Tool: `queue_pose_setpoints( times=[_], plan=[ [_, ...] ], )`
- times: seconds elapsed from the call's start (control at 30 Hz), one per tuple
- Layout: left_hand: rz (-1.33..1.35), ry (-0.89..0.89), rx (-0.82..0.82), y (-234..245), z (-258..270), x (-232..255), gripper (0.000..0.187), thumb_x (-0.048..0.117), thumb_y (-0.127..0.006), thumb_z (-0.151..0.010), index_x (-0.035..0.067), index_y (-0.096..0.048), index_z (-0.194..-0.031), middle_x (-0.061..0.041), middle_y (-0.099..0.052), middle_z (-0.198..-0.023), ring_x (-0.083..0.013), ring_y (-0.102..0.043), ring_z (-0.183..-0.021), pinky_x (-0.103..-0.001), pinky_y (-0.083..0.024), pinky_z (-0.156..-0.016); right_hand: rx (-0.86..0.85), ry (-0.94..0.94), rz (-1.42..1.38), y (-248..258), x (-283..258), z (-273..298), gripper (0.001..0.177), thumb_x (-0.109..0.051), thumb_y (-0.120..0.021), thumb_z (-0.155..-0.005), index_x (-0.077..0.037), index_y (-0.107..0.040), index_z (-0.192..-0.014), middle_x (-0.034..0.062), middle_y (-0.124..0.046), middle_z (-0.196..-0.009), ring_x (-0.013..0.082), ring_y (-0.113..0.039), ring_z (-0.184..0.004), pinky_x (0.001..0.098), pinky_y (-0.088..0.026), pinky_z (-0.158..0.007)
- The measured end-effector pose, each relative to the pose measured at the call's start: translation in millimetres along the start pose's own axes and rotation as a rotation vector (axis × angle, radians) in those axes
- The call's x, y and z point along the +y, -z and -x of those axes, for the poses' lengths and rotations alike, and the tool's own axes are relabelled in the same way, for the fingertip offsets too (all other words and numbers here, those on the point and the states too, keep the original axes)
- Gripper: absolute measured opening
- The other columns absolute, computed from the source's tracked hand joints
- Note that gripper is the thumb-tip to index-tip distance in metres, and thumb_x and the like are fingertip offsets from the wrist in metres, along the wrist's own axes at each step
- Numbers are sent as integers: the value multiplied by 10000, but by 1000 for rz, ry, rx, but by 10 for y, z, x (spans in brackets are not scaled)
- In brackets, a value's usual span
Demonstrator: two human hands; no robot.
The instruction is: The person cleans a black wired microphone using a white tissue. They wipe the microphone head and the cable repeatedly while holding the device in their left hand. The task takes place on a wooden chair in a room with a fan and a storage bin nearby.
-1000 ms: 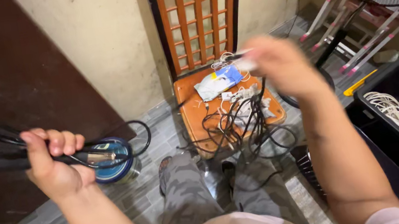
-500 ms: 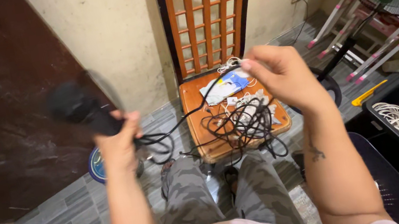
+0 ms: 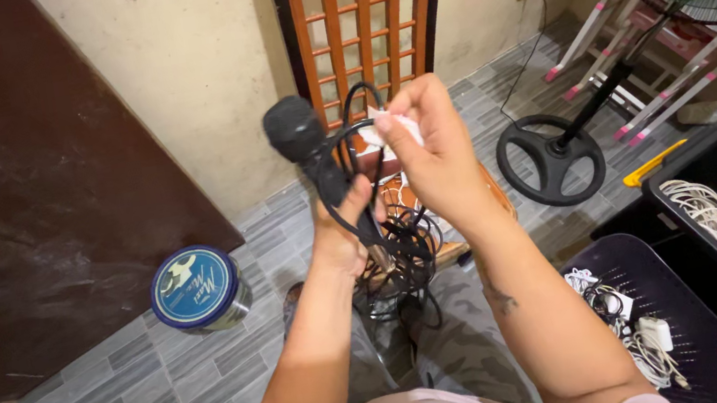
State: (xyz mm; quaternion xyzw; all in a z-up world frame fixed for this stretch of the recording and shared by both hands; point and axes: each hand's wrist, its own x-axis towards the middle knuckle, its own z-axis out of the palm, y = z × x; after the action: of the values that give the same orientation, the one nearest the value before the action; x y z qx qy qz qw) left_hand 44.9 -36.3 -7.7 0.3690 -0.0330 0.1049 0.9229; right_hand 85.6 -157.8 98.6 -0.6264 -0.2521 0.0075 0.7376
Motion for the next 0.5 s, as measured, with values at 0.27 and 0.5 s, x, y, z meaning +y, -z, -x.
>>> queue_pose_setpoints(
  times=[0.27, 0.5],
  plan=[
    [213, 73, -139, 43, 52, 268, 604, 352, -815, -813, -27, -613, -1238, -136, -664, -970, -177, -604, -718, -312, -510, -666, -192, 72, 498, 30, -86, 82, 105, -118, -558, -1053, -45, -483, -1059, 72, -638, -901, 136, -668, -864, 298, -544, -776],
    [-224, 150, -22, -38, 38, 514, 269, 127, -721, -808, -29, -649, -1016, -48, -622, -683, -167, -588, -625, -310, -472, -587, -353, 220, 474, 195, -193, -18, 82, -88, -575, -1066, -29, -543, -1114, 58, -629, -938, 141, -617, -885, 299, -518, -790]
  ],
)
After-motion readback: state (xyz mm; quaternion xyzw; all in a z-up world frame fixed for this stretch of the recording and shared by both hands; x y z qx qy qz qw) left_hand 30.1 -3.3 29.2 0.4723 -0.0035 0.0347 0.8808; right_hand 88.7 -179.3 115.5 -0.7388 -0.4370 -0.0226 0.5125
